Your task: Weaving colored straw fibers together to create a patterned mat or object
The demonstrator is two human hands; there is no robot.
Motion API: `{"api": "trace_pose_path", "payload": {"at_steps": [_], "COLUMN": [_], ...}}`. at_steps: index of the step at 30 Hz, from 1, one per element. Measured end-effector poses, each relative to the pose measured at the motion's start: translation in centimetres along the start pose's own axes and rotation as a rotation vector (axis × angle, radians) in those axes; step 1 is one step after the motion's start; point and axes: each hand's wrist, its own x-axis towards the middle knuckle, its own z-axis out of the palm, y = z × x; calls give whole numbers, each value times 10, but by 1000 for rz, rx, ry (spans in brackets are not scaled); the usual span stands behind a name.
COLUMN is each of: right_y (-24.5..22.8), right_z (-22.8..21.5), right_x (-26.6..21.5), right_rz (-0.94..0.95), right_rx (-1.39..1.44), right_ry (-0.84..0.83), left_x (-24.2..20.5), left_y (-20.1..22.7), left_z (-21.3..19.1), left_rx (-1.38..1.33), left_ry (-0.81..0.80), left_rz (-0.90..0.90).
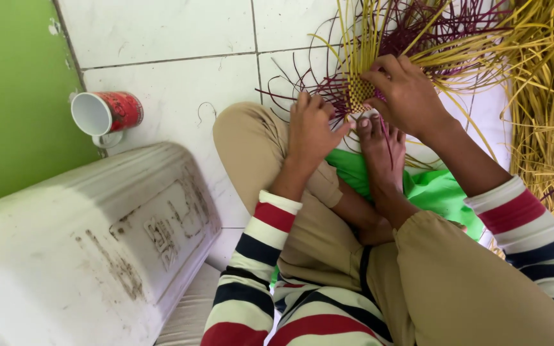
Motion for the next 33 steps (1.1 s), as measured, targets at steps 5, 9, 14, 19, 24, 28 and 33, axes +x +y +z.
{"api": "trace_pose_path", "payload": {"at_steps": [5, 9, 14, 19, 24, 28, 33], "right_y": [0, 18, 45, 45, 29, -9, -17], "right_z": [-6, -1, -14, -41, -33, -38, 2], "right_x": [-3, -3, 7, 3, -7, -21, -21], "right_rz": [77, 32, 21, 87, 4, -26, 128], "right_rx": [22, -155, -163, 136, 141, 258, 502], "right_ry": [-53, -124, -163, -190, -36, 267, 279], "left_x": [-9, -16, -13, -11, -27, -33, -33], "left_y": [10, 3, -7, 4, 18, 25, 13], "left_z": [24, 45, 62, 54, 70, 81, 93], "left_rx": [275, 194, -51, -323, -202, -233, -385], "left_ry": [-205, -96, 20, -94, 61, 203, 163], "left_rz": [-187, -250, -261, -502, -513, -560, -611]}}
